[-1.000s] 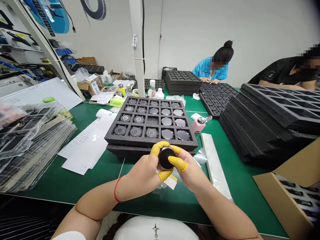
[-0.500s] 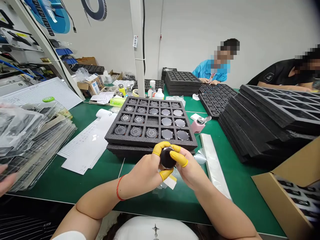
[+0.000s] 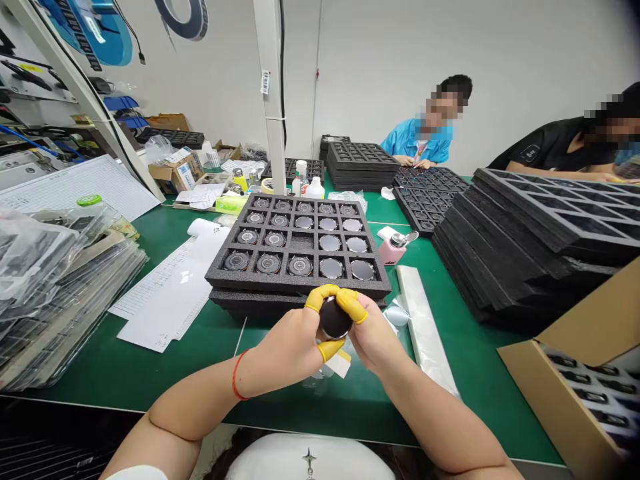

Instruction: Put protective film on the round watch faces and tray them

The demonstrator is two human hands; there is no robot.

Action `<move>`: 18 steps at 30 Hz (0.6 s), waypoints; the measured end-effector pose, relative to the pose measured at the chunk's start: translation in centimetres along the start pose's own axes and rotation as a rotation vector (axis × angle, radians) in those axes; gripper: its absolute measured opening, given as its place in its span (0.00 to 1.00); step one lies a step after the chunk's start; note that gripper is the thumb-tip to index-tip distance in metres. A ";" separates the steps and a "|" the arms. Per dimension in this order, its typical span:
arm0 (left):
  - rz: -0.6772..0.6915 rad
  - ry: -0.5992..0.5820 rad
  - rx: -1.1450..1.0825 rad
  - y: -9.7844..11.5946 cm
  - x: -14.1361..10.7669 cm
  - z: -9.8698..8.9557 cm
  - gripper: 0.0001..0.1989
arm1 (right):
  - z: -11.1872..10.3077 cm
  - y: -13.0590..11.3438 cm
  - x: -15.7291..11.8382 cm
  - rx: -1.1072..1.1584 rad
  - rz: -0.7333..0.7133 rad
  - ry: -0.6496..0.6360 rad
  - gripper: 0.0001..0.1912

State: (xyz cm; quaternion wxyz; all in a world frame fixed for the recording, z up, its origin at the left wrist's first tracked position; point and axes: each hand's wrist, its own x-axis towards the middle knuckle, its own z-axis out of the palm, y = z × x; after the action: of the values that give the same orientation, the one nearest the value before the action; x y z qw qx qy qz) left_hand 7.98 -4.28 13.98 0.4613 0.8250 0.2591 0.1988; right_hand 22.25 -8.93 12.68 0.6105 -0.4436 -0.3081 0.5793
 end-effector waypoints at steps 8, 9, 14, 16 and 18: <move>-0.053 0.032 -0.204 -0.2 0.1 -1.1 0.28 | -1.2 -1.9 -0.5 -0.158 -0.073 -0.164 0.14; -0.053 0.042 -0.205 -0.2 0.1 -1.2 0.29 | -1.3 -1.9 -0.5 -0.180 -0.067 -0.183 0.15; -0.056 0.051 -0.116 -0.1 -0.1 -1.0 0.29 | -1.4 -1.3 -0.3 -0.178 -0.105 -0.164 0.13; -0.045 0.062 -0.035 0.1 -0.1 -0.9 0.29 | -1.3 -1.0 0.0 -0.154 -0.116 -0.136 0.12; -0.028 0.062 0.014 0.3 -0.1 -0.8 0.29 | -1.2 -0.8 0.2 -0.145 -0.119 -0.089 0.11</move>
State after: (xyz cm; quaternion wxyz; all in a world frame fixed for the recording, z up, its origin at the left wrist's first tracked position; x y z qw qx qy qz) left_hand 7.50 -3.93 14.61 0.4498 0.8180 0.2861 0.2161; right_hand 23.70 -8.95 12.84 0.5958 -0.4416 -0.4017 0.5373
